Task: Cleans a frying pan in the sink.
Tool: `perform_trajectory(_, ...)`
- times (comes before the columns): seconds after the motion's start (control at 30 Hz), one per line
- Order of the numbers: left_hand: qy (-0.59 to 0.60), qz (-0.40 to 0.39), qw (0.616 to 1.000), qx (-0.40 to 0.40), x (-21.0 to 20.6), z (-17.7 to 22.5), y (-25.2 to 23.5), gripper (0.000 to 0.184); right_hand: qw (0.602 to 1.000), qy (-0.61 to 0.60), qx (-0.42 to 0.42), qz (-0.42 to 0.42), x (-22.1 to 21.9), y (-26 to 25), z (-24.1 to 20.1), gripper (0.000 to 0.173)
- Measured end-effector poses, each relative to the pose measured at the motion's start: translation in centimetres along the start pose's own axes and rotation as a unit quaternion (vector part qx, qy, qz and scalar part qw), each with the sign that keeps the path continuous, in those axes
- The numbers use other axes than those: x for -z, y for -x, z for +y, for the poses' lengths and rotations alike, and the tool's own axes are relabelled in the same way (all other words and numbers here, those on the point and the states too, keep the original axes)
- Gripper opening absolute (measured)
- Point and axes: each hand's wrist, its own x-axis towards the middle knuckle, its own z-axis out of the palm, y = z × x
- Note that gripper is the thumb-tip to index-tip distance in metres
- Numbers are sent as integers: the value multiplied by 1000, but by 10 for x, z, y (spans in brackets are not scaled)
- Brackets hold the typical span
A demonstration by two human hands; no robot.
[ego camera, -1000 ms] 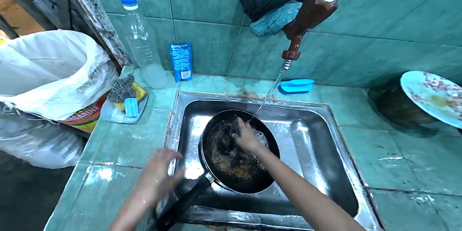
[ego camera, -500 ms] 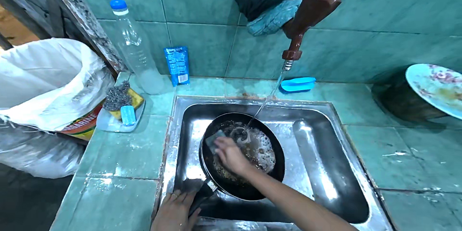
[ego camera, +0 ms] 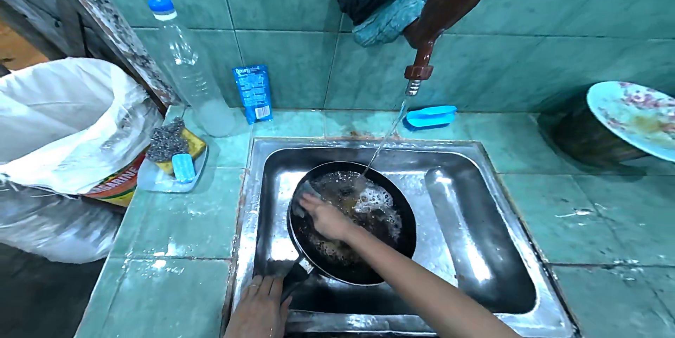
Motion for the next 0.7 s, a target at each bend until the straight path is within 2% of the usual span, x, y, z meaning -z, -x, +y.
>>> perform_trajectory(0.07,-19,3,1000,8,-2,2,0,47,995,-3,45,-86,-2,28,-10,51)
perform_trajectory(0.17,-47,14,999,18,-4,6,-2,45,974,-9,46,-222,9,81,-5,53)
perform_trajectory(0.27,-53,-24,998,31,2,11,-6,46,957,15,15,-288,19,124,22,62)
perform_trajectory(0.33,-50,-55,997,38,6,12,-9,47,949,28,40,-310,17,135,34,76)
perform_trajectory(0.4,-48,-69,996,37,9,14,-12,47,951,45,96,-291,8,123,29,84)
perform_trajectory(0.47,-51,-68,996,33,10,15,-13,45,963,89,115,-226,3,91,6,79)
perform_trajectory(0.53,-57,-58,996,31,7,17,-13,43,979,129,80,-133,2,46,-7,72)
perform_trajectory(0.6,-69,-39,996,29,3,16,-12,41,987,151,26,-56,9,7,7,65)
perform_trajectory(0.7,-77,23,996,28,-4,15,-8,39,980,182,-76,-17,43,4,49,59)
